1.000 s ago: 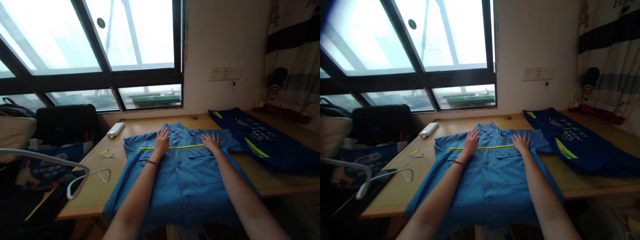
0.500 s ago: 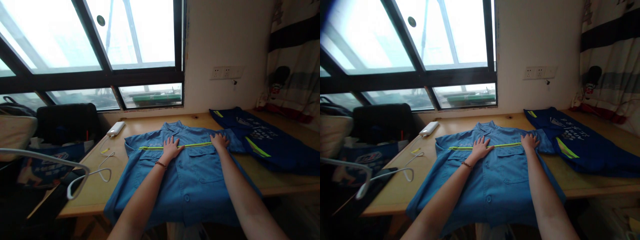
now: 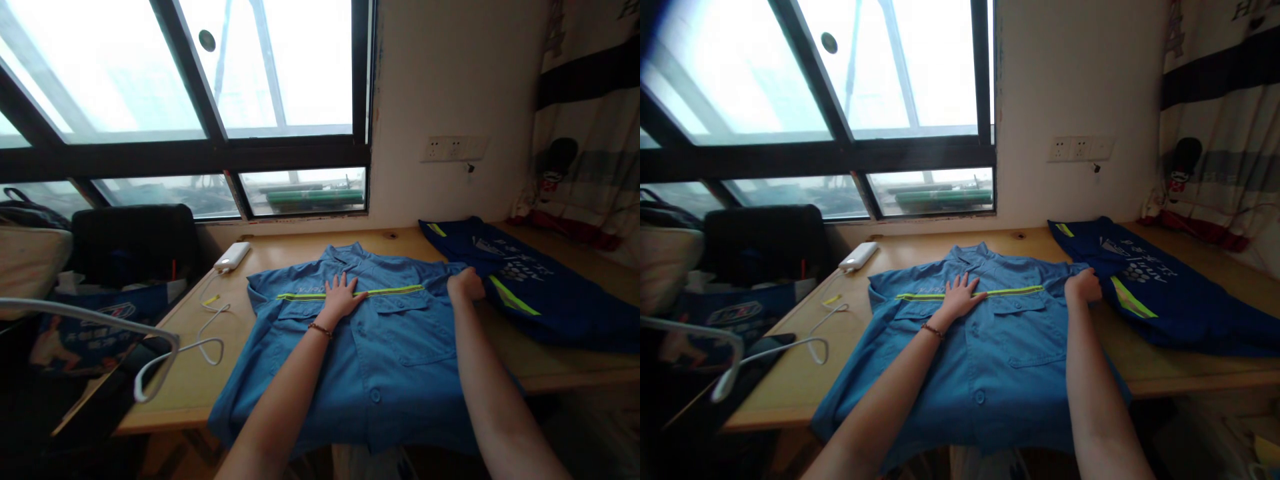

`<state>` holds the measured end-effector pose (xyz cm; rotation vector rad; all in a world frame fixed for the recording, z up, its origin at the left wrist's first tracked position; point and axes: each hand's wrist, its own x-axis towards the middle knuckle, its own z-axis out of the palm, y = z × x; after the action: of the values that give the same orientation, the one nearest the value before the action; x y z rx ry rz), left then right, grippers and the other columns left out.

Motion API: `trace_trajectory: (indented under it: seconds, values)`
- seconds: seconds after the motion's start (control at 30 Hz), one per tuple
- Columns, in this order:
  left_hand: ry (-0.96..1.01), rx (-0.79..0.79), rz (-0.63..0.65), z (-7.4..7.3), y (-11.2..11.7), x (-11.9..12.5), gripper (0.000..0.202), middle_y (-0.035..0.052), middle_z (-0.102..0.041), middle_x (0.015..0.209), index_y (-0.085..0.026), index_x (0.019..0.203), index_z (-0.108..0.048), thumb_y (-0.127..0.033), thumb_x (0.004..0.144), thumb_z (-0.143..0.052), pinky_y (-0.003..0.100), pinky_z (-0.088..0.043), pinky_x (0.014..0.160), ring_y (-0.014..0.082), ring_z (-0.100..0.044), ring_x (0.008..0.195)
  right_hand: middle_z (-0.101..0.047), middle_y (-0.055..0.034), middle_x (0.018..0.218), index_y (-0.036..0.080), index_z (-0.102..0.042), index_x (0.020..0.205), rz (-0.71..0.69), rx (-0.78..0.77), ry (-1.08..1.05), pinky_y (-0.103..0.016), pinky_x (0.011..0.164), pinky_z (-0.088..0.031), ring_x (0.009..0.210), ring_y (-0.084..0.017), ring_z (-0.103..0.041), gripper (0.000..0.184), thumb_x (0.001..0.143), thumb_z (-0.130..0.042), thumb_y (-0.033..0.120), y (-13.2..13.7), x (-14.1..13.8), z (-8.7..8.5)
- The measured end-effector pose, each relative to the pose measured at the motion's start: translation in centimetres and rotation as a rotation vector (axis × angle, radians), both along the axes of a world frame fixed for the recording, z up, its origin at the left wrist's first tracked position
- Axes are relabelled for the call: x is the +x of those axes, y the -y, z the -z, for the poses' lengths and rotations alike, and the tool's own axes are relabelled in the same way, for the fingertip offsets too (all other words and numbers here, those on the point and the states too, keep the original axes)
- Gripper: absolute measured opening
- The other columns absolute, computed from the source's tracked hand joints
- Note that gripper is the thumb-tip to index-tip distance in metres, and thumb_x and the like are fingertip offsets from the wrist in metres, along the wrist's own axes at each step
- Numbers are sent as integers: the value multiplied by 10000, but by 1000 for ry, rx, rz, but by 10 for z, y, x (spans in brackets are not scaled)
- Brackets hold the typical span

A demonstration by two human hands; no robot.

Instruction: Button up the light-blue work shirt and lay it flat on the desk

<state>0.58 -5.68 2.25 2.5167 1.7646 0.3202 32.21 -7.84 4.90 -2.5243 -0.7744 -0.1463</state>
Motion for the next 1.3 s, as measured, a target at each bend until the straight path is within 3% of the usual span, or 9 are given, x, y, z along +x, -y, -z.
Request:
trace_trajectory:
  seconds: [0.07,0.23,0.4,0.47,0.67,0.8,0.97,1.1,1.3]
  values:
    - [-2,3,5,0,0,0,708,74,-248,1404,-310,1299,-324,-703,726,-190,556,-123,984,345,-177,1270,-551,-171,1000,166,-488,1185,-81,165,97,-424,735,-388,942,-304,-507,405,804,-350,171,6,-19,-17]
    - [-7,28,6,1,0,4,667,79,-253,1401,-293,1303,-323,-658,749,-256,567,-128,981,347,-164,1273,-484,-116,1200,214,-494,1198,-707,268,403,-455,890,-247,1069,-299,-374,388,840,-347,192,24,-113,-43]
    - [-9,79,-67,-5,-3,8,560,70,-178,1429,-217,1372,-168,-354,844,-293,480,-157,1022,259,-112,1306,-561,-69,1086,226,-576,1027,-1538,285,577,-336,820,-341,940,-199,-471,265,853,-375,226,35,-192,-14]
    - [2,85,-57,-11,-1,9,561,33,-152,1438,-241,1380,-120,-271,845,-285,457,-167,1029,231,-105,1311,-605,-56,942,213,-587,955,-1692,291,561,-286,752,-374,825,-163,-512,233,858,-376,224,34,-201,-2]
    - [38,83,413,-29,16,13,502,-14,-296,1388,-313,1316,-307,-332,822,-397,441,-49,1060,207,-139,1308,-577,-102,1024,165,-557,1048,-1164,322,310,-334,864,-355,983,-207,-479,305,853,-325,198,16,-171,-2]
    - [68,-43,643,-31,24,16,328,-49,-462,1276,-360,1141,-518,-360,846,-375,426,-84,1058,166,-295,1252,-395,-113,1289,180,-449,1229,-760,-18,101,-491,934,-269,1183,-324,-304,442,845,-338,369,-6,-127,5]
    - [169,-27,658,-33,26,19,325,-25,-578,1143,-306,939,-645,-392,858,-342,365,-180,1042,154,-432,1151,-152,-68,1422,274,-314,1323,-643,-354,-82,-638,906,-132,1232,-434,-135,675,761,-276,647,-26,-86,31]
    - [287,43,393,-48,11,0,368,24,-636,1026,-244,983,-632,-405,859,-325,275,-342,935,151,-543,1001,-155,-52,1424,290,-286,1332,-606,-345,3,-614,935,-84,1246,-411,-113,704,753,-218,684,-33,-75,42]
    - [119,62,-591,-65,-18,-114,395,163,-603,1026,-119,1037,-570,-398,799,-424,396,-426,818,283,-542,993,-217,-56,1402,273,-355,1300,-585,-298,70,-595,953,-47,1243,-396,-132,677,764,-236,669,-37,-70,45]
